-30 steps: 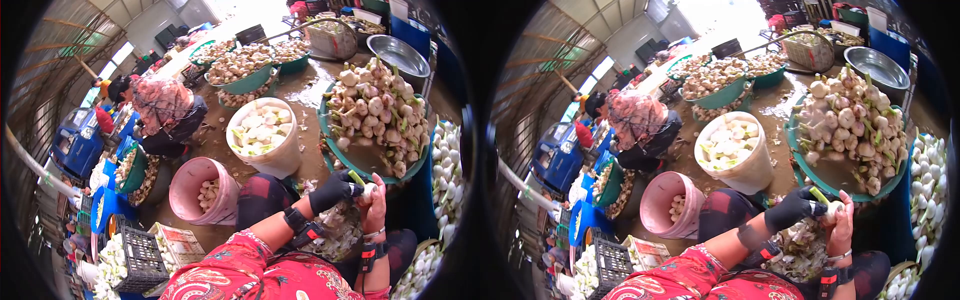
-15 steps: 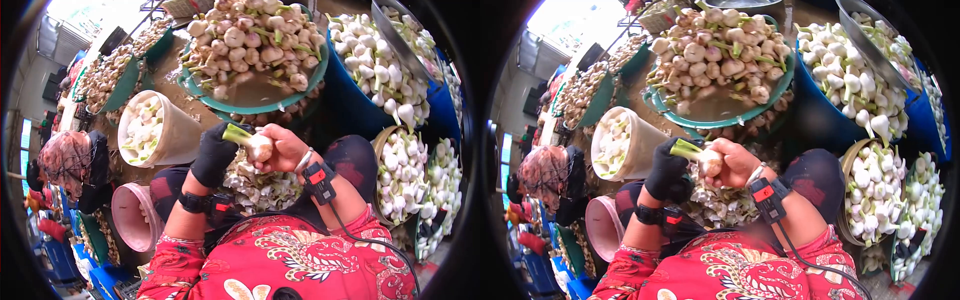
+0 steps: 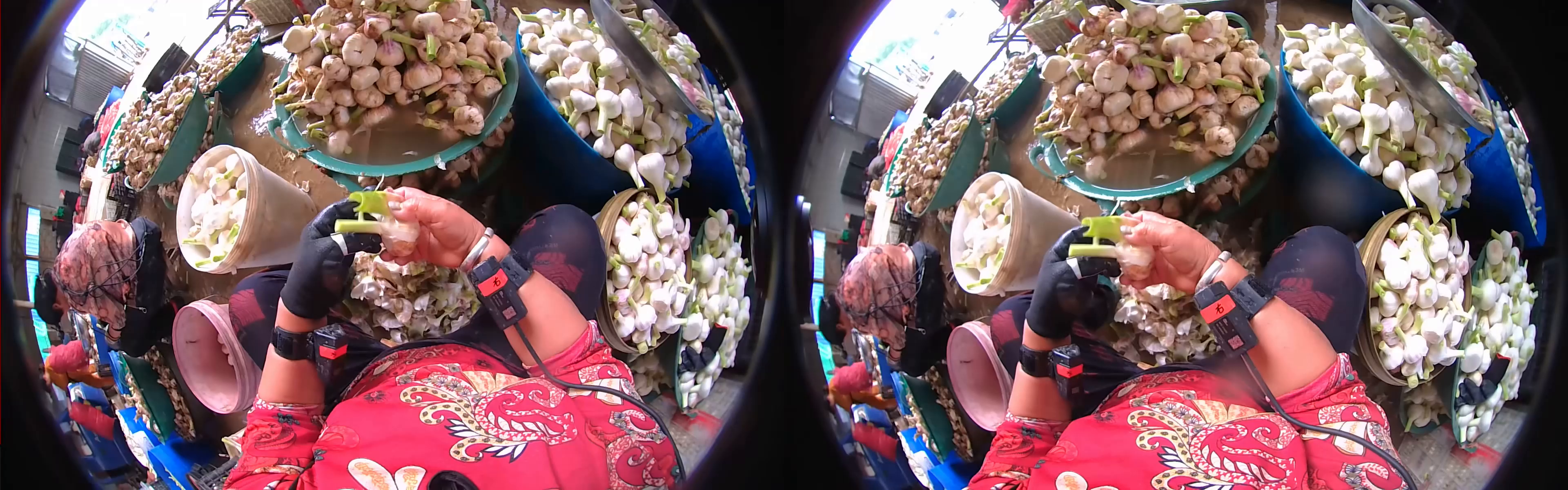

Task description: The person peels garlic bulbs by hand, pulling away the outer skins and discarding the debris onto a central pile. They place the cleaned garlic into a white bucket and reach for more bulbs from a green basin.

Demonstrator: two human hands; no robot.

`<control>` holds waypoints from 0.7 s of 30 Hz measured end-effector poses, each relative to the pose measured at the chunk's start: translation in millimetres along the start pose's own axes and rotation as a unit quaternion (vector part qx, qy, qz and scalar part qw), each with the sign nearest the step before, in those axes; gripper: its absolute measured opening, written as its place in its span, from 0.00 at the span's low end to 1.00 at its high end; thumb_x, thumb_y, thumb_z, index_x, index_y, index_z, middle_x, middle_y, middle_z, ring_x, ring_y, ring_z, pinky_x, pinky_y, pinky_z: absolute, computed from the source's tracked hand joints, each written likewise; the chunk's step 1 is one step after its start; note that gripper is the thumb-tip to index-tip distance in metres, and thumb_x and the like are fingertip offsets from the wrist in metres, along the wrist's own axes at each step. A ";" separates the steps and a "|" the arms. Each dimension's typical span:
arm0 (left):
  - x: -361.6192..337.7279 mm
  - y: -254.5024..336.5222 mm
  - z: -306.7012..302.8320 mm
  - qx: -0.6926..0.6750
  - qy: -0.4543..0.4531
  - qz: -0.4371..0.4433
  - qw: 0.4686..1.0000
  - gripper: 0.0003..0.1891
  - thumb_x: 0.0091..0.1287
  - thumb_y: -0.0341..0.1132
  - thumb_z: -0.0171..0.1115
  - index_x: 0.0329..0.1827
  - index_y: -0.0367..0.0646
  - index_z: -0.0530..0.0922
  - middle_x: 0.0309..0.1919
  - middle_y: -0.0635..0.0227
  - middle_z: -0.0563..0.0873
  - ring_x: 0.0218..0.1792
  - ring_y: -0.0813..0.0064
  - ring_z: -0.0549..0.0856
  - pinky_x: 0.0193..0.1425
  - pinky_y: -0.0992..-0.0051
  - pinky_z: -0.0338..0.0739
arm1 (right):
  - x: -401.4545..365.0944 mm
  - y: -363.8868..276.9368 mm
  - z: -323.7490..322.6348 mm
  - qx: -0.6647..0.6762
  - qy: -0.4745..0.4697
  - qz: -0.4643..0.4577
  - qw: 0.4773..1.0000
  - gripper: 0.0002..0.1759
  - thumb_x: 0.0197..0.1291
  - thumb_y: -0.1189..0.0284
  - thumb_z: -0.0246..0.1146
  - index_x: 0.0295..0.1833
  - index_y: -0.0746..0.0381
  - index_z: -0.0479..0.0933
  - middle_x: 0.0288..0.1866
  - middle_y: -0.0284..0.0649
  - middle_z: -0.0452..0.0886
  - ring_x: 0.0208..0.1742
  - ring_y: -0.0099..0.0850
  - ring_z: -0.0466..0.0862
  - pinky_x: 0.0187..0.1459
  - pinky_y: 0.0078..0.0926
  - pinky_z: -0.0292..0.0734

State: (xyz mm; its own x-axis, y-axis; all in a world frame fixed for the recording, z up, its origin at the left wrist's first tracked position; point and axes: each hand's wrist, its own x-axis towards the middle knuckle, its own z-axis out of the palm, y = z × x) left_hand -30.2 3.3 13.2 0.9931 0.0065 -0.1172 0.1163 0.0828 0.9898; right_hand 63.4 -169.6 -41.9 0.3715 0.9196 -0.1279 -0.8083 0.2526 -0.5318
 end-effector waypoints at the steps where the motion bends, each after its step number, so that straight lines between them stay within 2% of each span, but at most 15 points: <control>1: 1.4 -1.7 0.9 -0.001 0.000 0.000 1.000 0.21 0.60 0.27 0.57 0.58 0.34 0.73 0.47 0.63 0.83 0.45 0.74 0.83 0.52 0.74 0.78 | 0.2 -0.3 0.0 0.000 0.001 0.001 1.000 0.20 0.64 0.63 0.58 0.58 0.58 0.68 0.42 0.38 0.78 0.36 0.34 0.83 0.34 0.33 0.82; 3: 6.0 -5.9 3.3 -0.099 0.021 -0.075 0.992 0.18 0.61 0.27 0.61 0.56 0.34 0.75 0.44 0.65 0.84 0.43 0.76 0.83 0.50 0.76 0.77 | -0.2 -1.7 0.3 -0.017 0.093 -0.002 0.995 0.20 0.67 0.62 0.56 0.58 0.60 0.67 0.49 0.42 0.77 0.39 0.34 0.83 0.42 0.34 0.82; 4: 6.7 -7.1 10.3 -0.067 0.065 -0.072 0.993 0.12 0.62 0.30 0.62 0.47 0.35 0.78 0.37 0.68 0.84 0.38 0.78 0.82 0.42 0.77 0.76 | -1.2 -4.3 4.2 -0.029 0.122 0.008 0.992 0.16 0.68 0.64 0.55 0.55 0.61 0.69 0.47 0.40 0.78 0.39 0.32 0.83 0.40 0.34 0.82; 7: 11.6 -17.0 8.8 0.053 0.067 -0.046 0.995 0.10 0.66 0.29 0.58 0.48 0.36 0.79 0.41 0.67 0.84 0.39 0.79 0.82 0.45 0.78 0.77 | 7.4 4.0 -0.7 -0.037 0.160 -0.054 0.985 0.09 0.68 0.68 0.56 0.49 0.61 0.74 0.39 0.34 0.80 0.36 0.26 0.81 0.38 0.31 0.82; 9: 16.4 -13.5 10.8 0.035 0.082 -0.056 0.994 0.09 0.66 0.27 0.57 0.46 0.36 0.80 0.38 0.67 0.84 0.37 0.78 0.82 0.43 0.78 0.76 | 11.0 9.2 1.1 -0.061 0.186 -0.108 0.975 0.06 0.66 0.74 0.57 0.44 0.64 0.77 0.38 0.32 0.81 0.37 0.22 0.80 0.40 0.24 0.79; 10: 17.9 -7.4 9.8 0.195 0.043 0.074 0.977 0.09 0.62 0.26 0.57 0.44 0.36 0.80 0.35 0.64 0.84 0.36 0.70 0.82 0.42 0.75 0.76 | 13.6 11.5 4.2 -0.112 0.192 -0.209 0.952 0.06 0.66 0.75 0.57 0.43 0.65 0.78 0.38 0.31 0.81 0.38 0.21 0.80 0.41 0.20 0.77; 11: 19.8 -4.3 8.4 0.347 0.003 0.200 0.916 0.11 0.58 0.24 0.56 0.43 0.37 0.80 0.32 0.61 0.84 0.34 0.63 0.83 0.40 0.71 0.76 | 15.4 13.6 7.0 -0.163 0.193 -0.306 0.918 0.06 0.66 0.76 0.58 0.42 0.66 0.78 0.39 0.31 0.81 0.39 0.19 0.79 0.42 0.17 0.76; 12: 24.2 -6.7 7.8 0.347 0.051 0.201 0.915 0.12 0.55 0.25 0.55 0.42 0.37 0.80 0.33 0.56 0.83 0.35 0.54 0.82 0.42 0.66 0.76 | 15.8 14.3 10.7 -0.228 0.226 -0.321 0.891 0.03 0.62 0.78 0.60 0.39 0.64 0.79 0.38 0.33 0.82 0.39 0.25 0.81 0.44 0.23 0.75; 13: 29.4 -10.1 1.0 0.348 0.055 0.202 0.914 0.12 0.55 0.25 0.55 0.42 0.37 0.80 0.33 0.56 0.83 0.35 0.54 0.82 0.42 0.66 0.76 | 14.5 9.0 13.9 -0.229 0.223 -0.321 0.892 0.03 0.62 0.78 0.60 0.39 0.64 0.79 0.38 0.33 0.82 0.39 0.25 0.81 0.44 0.23 0.75; 14: 33.1 -14.6 -10.2 0.409 0.045 0.263 0.873 0.12 0.55 0.26 0.56 0.42 0.37 0.80 0.34 0.56 0.83 0.36 0.54 0.82 0.43 0.65 0.76 | 10.8 2.5 16.9 -0.433 0.210 -0.409 0.775 0.03 0.57 0.78 0.61 0.38 0.62 0.79 0.37 0.36 0.81 0.40 0.31 0.81 0.46 0.28 0.73; 15: 33.3 -17.0 -19.5 0.466 0.035 0.320 0.824 0.12 0.55 0.27 0.56 0.42 0.38 0.80 0.35 0.55 0.84 0.38 0.54 0.82 0.44 0.64 0.76 | 8.4 -1.4 20.8 -0.608 0.185 -0.472 0.611 0.04 0.53 0.78 0.63 0.37 0.61 0.78 0.36 0.38 0.81 0.40 0.36 0.80 0.47 0.32 0.72; 16: 31.0 -19.0 -27.9 0.453 0.041 0.263 0.851 0.13 0.54 0.27 0.58 0.43 0.37 0.80 0.36 0.55 0.84 0.40 0.54 0.83 0.47 0.64 0.76 | 6.8 3.7 28.2 -0.622 0.183 -0.479 0.593 0.08 0.46 0.76 0.64 0.34 0.57 0.77 0.38 0.41 0.80 0.42 0.43 0.78 0.47 0.37 0.68; 17: 27.4 -19.9 -35.8 0.425 0.047 0.194 0.883 0.16 0.52 0.26 0.59 0.46 0.36 0.79 0.37 0.55 0.84 0.41 0.54 0.83 0.49 0.65 0.76 | 6.4 3.0 29.1 -0.651 0.096 -0.494 0.569 0.08 0.46 0.77 0.64 0.34 0.57 0.76 0.36 0.38 0.79 0.42 0.39 0.78 0.45 0.36 0.68; 19: 24.0 -18.6 -43.6 0.427 0.072 0.205 0.878 0.17 0.52 0.25 0.59 0.47 0.37 0.79 0.36 0.56 0.84 0.40 0.57 0.83 0.47 0.66 0.76 | 0.3 20.6 39.1 -0.658 0.041 -0.431 0.616 0.06 0.46 0.77 0.63 0.32 0.57 0.75 0.32 0.37 0.77 0.41 0.39 0.78 0.43 0.37 0.67; 21: 27.9 -27.1 -60.9 0.439 0.126 0.206 0.866 0.16 0.54 0.22 0.57 0.48 0.37 0.79 0.33 0.59 0.84 0.38 0.62 0.84 0.44 0.70 0.78 | -0.1 19.2 31.5 -0.648 0.047 -0.432 0.626 0.04 0.50 0.77 0.62 0.30 0.57 0.74 0.27 0.38 0.73 0.35 0.41 0.77 0.39 0.37 0.69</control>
State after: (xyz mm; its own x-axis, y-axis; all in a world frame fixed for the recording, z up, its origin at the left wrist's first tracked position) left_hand -6.6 62.0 -21.9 0.9312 0.0810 0.3554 -0.1698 -0.7665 0.6194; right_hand 33.4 -155.4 -25.7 0.4883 0.5714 0.6596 0.7391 0.1311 -0.6608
